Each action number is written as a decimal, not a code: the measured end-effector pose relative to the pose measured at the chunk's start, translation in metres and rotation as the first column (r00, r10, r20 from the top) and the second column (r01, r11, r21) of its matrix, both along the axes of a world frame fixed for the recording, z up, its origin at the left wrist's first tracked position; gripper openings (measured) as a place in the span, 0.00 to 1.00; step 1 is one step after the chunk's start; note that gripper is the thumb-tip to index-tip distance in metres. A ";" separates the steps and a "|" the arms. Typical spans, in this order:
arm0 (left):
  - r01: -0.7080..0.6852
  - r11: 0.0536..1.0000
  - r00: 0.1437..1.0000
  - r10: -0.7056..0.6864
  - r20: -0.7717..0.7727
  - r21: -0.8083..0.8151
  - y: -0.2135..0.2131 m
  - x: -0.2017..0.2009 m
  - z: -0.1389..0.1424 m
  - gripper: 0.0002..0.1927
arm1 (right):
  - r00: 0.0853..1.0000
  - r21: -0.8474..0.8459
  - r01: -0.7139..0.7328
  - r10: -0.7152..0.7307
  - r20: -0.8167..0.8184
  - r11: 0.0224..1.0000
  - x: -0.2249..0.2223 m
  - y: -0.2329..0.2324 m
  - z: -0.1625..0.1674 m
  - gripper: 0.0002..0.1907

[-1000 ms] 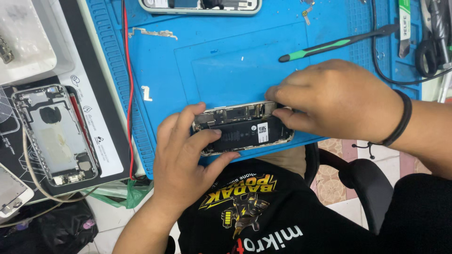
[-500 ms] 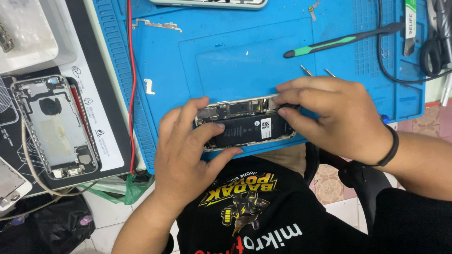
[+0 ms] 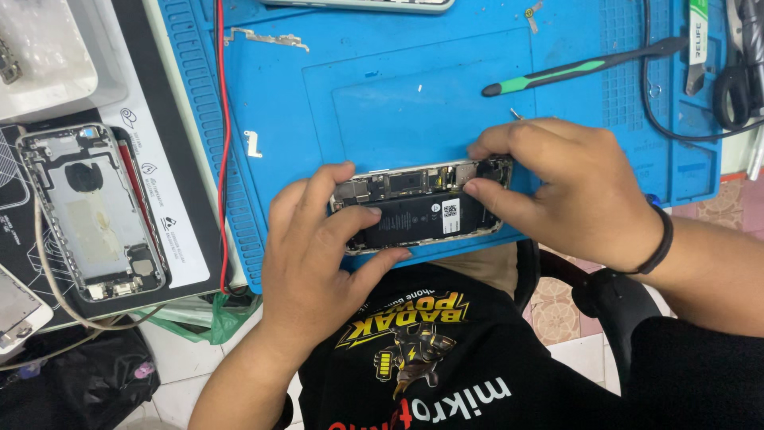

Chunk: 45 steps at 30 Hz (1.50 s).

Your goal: The person repairs a disassembled smartphone on a blue work mat. They manipulate internal components by hand, use a screwdriver on the phone body, pick up small parts with tweezers, and press components into place inside the phone chassis.

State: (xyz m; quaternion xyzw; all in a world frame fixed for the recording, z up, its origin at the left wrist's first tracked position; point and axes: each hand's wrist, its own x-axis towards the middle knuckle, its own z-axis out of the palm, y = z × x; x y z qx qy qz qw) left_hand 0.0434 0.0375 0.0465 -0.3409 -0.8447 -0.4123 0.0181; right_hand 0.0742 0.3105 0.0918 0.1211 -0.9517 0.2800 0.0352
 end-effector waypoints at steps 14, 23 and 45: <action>0.010 1.000 1.000 -0.011 0.002 0.017 0.001 -0.001 -0.002 0.32 | 1.000 -0.015 -0.022 0.022 0.015 1.000 -0.006 0.002 -0.003 0.14; 0.017 1.000 1.000 -0.017 -0.003 0.015 0.000 0.000 -0.004 0.32 | 0.990 0.061 -0.134 0.132 0.044 0.989 -0.015 0.005 0.006 0.12; -0.092 0.996 0.984 0.092 -0.154 0.007 0.064 -0.003 0.051 0.20 | 0.988 -0.118 -0.114 0.100 -0.117 0.986 0.011 0.010 0.018 0.21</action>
